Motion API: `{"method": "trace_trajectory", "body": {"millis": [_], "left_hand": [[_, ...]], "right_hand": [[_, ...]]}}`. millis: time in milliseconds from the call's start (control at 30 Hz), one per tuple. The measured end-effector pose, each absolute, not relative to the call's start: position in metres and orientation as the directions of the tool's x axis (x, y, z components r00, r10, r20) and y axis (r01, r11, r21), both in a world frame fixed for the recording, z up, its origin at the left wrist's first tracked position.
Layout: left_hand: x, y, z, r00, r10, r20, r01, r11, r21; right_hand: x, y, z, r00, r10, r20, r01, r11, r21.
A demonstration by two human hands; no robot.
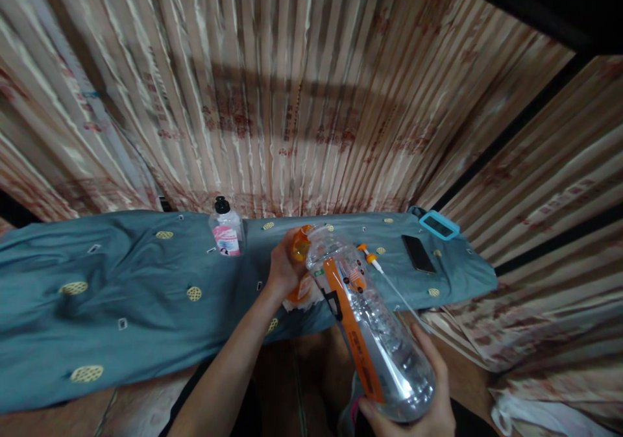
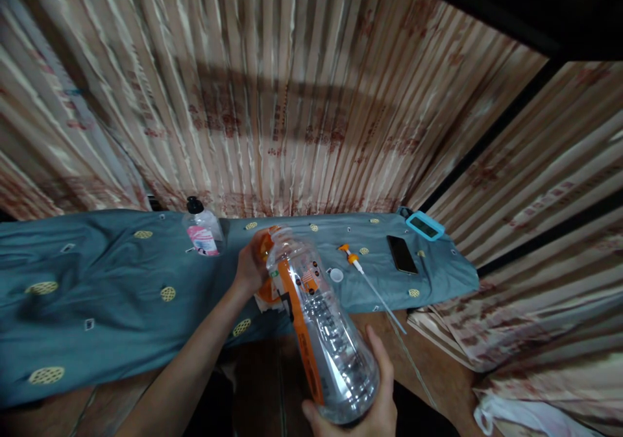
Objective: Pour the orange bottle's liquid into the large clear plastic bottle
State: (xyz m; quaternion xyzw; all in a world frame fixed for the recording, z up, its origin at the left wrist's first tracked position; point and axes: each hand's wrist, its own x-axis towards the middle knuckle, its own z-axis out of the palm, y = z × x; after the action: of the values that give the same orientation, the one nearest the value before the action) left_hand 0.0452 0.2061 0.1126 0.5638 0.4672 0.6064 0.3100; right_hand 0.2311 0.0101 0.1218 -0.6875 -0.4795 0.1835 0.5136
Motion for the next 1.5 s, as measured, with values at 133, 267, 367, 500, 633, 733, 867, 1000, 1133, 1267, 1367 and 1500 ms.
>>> {"method": "trace_trajectory", "body": {"millis": [133, 267, 367, 500, 633, 733, 867, 1000, 1133, 1267, 1367, 1500], "left_hand": [[0.046, 0.207, 0.114, -0.137, 0.882, 0.451, 0.225, -0.416, 0.881], [0.05, 0.209, 0.116, -0.094, 0.874, 0.476, 0.281, -0.435, 0.855], [0.05, 0.211, 0.114, -0.099, 0.847, 0.522, 0.3, -0.475, 0.827], [0.048, 0.213, 0.108, -0.086, 0.826, 0.557, 0.275, -0.518, 0.81], [0.046, 0.213, 0.108, -0.101, 0.841, 0.532, 0.266, -0.492, 0.829], [0.047, 0.212, 0.11, -0.094, 0.846, 0.525, 0.266, -0.487, 0.832], [0.046, 0.212, 0.113, -0.098, 0.842, 0.53, 0.249, -0.495, 0.832], [0.044, 0.211, 0.114, -0.082, 0.843, 0.531, 0.248, -0.499, 0.83], [0.044, 0.209, 0.117, -0.099, 0.862, 0.498, 0.251, -0.462, 0.85], [0.045, 0.208, 0.119, -0.102, 0.871, 0.48, 0.257, -0.443, 0.859], [0.046, 0.207, 0.118, -0.101, 0.878, 0.468, 0.268, -0.43, 0.862], [0.048, 0.206, 0.116, -0.097, 0.88, 0.464, 0.245, -0.431, 0.868]], "right_hand": [[0.231, 0.008, 0.118, 0.475, 0.851, 0.226, 0.433, -0.003, -0.901], [0.229, 0.007, 0.12, 0.476, 0.849, 0.229, 0.406, 0.018, -0.914], [0.225, 0.006, 0.126, 0.466, 0.84, 0.277, 0.445, 0.048, -0.894], [0.221, 0.005, 0.132, 0.434, 0.84, 0.326, 0.488, 0.085, -0.869], [0.227, 0.008, 0.129, 0.405, 0.838, 0.366, 0.524, 0.115, -0.844], [0.236, 0.013, 0.124, 0.372, 0.837, 0.402, 0.557, 0.146, -0.818], [0.242, 0.017, 0.12, 0.358, 0.838, 0.412, 0.556, 0.164, -0.815], [0.241, 0.017, 0.121, 0.366, 0.853, 0.372, 0.512, 0.149, -0.846], [0.242, 0.018, 0.118, 0.354, 0.87, 0.343, 0.468, 0.153, -0.87], [0.246, 0.018, 0.115, 0.349, 0.867, 0.357, 0.485, 0.159, -0.86], [0.247, 0.015, 0.114, 0.353, 0.865, 0.356, 0.494, 0.151, -0.856], [0.245, 0.011, 0.109, 0.38, 0.866, 0.326, 0.475, 0.12, -0.872]]}}
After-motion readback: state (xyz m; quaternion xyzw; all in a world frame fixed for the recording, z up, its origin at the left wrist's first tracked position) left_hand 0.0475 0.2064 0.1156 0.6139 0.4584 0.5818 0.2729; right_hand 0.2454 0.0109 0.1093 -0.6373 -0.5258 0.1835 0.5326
